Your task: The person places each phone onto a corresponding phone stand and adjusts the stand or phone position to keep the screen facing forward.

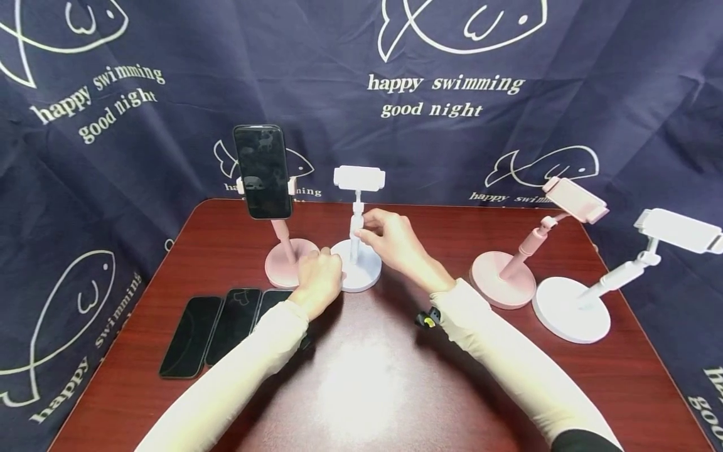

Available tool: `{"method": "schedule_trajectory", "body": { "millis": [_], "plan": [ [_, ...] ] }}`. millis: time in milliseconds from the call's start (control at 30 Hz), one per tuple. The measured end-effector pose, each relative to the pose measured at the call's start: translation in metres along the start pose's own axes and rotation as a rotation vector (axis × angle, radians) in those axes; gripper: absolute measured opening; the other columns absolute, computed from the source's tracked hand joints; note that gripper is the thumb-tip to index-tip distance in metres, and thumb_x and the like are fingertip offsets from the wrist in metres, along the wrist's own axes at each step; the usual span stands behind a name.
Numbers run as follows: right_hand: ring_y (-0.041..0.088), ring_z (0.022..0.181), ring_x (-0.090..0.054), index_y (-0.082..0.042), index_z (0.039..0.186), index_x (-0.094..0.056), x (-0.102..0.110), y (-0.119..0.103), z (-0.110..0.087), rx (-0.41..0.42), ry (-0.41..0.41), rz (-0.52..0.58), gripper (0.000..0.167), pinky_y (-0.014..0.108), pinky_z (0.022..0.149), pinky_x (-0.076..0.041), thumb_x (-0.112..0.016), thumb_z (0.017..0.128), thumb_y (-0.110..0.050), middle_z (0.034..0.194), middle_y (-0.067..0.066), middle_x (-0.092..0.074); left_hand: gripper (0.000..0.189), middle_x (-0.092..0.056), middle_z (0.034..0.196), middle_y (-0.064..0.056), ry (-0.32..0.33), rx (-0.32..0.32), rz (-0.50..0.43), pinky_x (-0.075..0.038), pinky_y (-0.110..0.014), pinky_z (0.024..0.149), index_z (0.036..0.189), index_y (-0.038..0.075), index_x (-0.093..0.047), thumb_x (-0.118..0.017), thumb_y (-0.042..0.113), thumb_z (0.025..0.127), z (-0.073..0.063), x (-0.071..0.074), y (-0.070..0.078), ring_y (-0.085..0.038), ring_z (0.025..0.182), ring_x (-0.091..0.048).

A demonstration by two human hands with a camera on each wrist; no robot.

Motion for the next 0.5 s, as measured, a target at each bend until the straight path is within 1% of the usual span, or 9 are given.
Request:
{"method": "schedule_trajectory", "body": {
  "millis": [200, 500],
  "plan": [
    [0.022, 0.097, -0.077, -0.004, 0.11, -0.074, -0.009, -0.003, 0.005, -0.007, -0.02, 0.004, 0.017, 0.038, 0.085, -0.06, -0.074, 0.095, -0.012, 0.107, 0.01, -0.078, 0.027, -0.069, 0.093, -0.014, 0.011, 0.017, -0.027, -0.051, -0.05, 0.076, 0.098, 0.006, -0.078, -0.081, 0.03, 0.088, -0.004, 0.001, -0.01, -0.037, 0.088, -0.066],
    [0.022, 0.1, -0.076, -0.003, 0.11, -0.073, -0.011, -0.003, 0.007, -0.007, -0.034, 0.002, 0.018, 0.037, 0.087, -0.06, -0.073, 0.095, -0.012, 0.107, 0.01, -0.078, 0.027, -0.068, 0.092, -0.016, 0.04, 0.012, -0.031, -0.051, -0.051, 0.075, 0.096, 0.005, -0.078, -0.081, 0.03, 0.088, -0.005, 0.003, -0.014, -0.037, 0.087, -0.066]
  ]
}}
Point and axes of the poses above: each hand's wrist, its own z-axis towards the middle knuckle, its own x-axis out of the back of the hand, y = z × x, the point moved 9 cm from there along z, towards the middle knuckle
